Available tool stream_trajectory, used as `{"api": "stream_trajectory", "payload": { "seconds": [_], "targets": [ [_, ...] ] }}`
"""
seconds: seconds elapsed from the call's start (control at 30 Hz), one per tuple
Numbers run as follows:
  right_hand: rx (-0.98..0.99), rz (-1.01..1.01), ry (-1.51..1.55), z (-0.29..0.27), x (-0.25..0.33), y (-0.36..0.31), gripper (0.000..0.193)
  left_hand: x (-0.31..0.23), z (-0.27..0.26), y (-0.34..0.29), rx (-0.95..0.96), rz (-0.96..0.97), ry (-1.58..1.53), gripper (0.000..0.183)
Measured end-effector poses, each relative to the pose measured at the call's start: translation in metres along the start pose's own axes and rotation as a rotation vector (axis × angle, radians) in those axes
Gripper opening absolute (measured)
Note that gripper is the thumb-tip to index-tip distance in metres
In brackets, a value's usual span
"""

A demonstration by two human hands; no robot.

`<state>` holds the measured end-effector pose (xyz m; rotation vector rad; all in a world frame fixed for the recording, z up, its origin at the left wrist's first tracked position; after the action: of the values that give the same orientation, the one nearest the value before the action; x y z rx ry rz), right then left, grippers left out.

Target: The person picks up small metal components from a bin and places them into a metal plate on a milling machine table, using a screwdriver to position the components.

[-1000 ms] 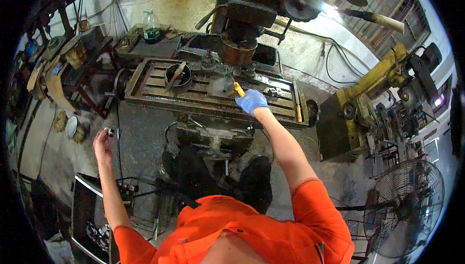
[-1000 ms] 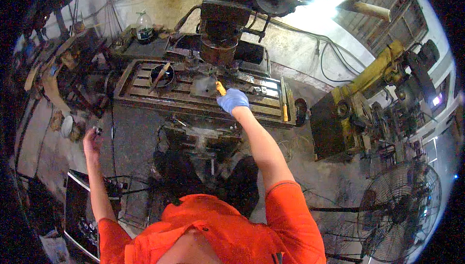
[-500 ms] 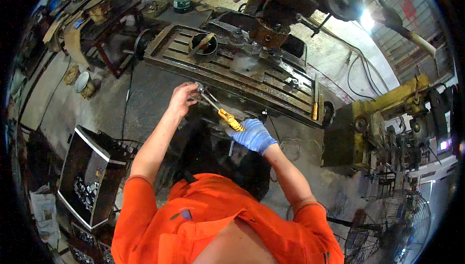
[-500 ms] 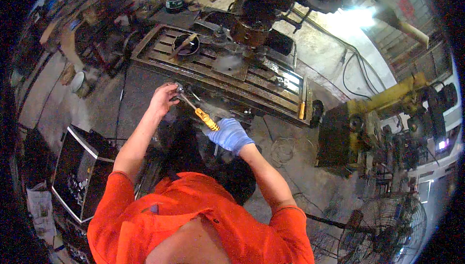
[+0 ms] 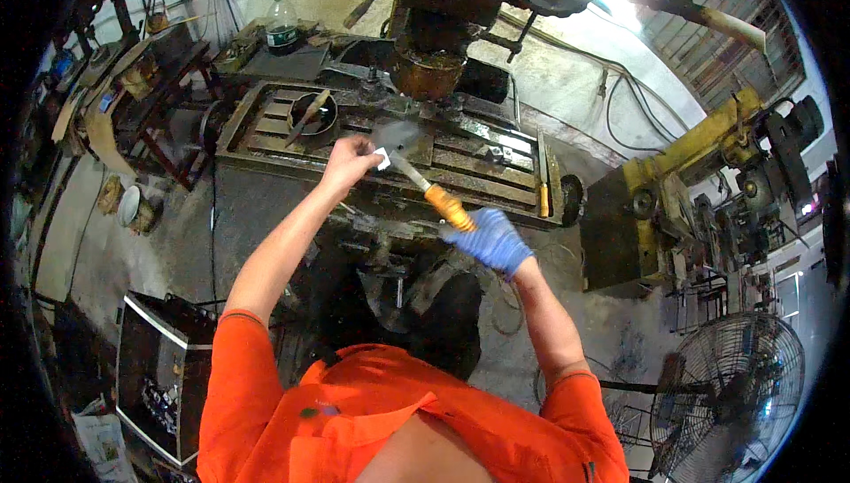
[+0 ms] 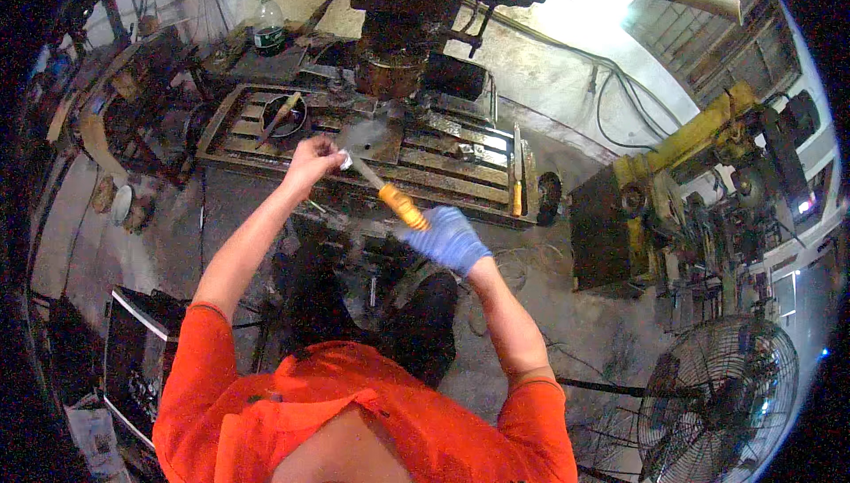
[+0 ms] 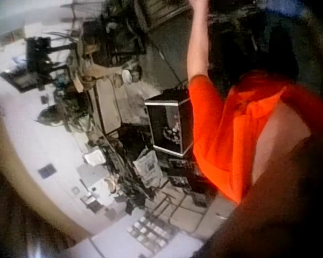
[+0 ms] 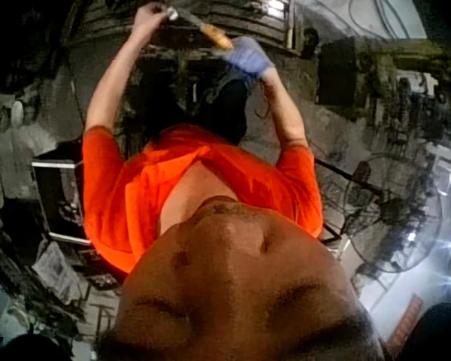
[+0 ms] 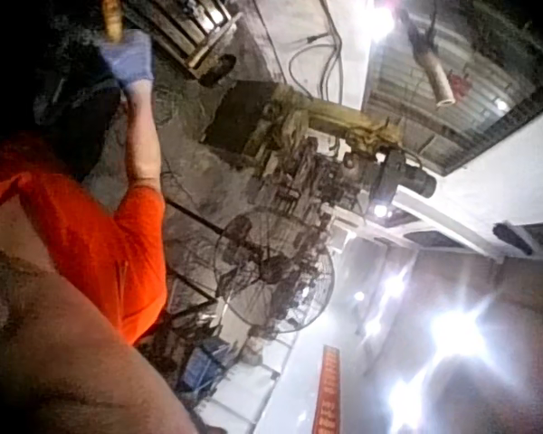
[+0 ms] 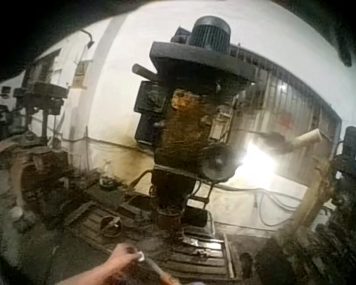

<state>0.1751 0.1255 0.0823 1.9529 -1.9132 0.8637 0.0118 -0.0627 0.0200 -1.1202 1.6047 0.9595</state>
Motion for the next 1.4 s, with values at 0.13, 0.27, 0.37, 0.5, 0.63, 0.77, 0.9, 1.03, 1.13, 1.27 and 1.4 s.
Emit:
{"api": "stream_trajectory", "payload": {
  "seconds": [0.13,0.27,0.37,0.5,0.63,0.77,0.9,1.03,1.13,1.27,1.4],
  "targets": [
    [-0.222,-0.129,0.39,-0.053,-0.032,0.019,0.033,-0.052,0.021,0.034,-0.064,0.352,0.665,0.021],
    [-0.175,-0.139,0.552,-0.011,-0.073,0.054,0.028,-0.037,0.041,0.061,-0.06,0.463,0.937,0.018],
    [-0.226,-0.027,0.361,0.038,-0.131,0.072,0.034,-0.046,0.045,0.059,-0.097,0.509,1.039,0.018],
    [-0.207,0.23,-0.009,0.054,-0.137,0.063,0.047,-0.035,0.042,0.06,-0.102,0.447,1.067,0.018],
    [-0.267,0.166,0.023,0.036,-0.126,0.04,0.048,-0.032,0.048,0.075,-0.126,0.485,0.964,0.018],
    [-0.28,0.193,0.072,0.021,-0.133,0.01,0.045,-0.036,0.062,0.089,-0.171,0.483,0.924,0.02],
    [-0.334,0.16,0.27,-0.016,-0.147,-0.016,0.048,-0.034,0.058,0.098,-0.317,0.326,0.972,0.03],
    [-0.701,-0.061,0.326,-0.153,-0.081,-0.048,0.021,-0.026,0.048,0.1,-0.35,0.223,1.003,0.035],
    [-1.183,-0.309,0.262,-0.285,-0.028,-0.085,0.023,-0.022,0.043,0.096,-0.358,0.183,0.927,0.032],
    [-0.665,-1.226,0.874,-0.384,0.099,-0.121,0.039,-0.019,0.042,0.101,-0.325,0.19,0.915,0.033],
    [-0.64,-1.233,0.683,-0.377,0.098,-0.136,0.034,-0.023,0.048,0.104,-0.298,0.174,0.918,0.037]
  ]
}}
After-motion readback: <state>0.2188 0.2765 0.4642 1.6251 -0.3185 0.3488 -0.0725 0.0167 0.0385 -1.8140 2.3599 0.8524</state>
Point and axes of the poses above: each hand's wrist, its own y-axis towards the middle knuckle, its own z-axis out of the palm, x = y × z, the point moved 9 cm from there along y, towards the middle knuckle, and after that the axes turned 5 degrees about y, right-handed, at the moved point
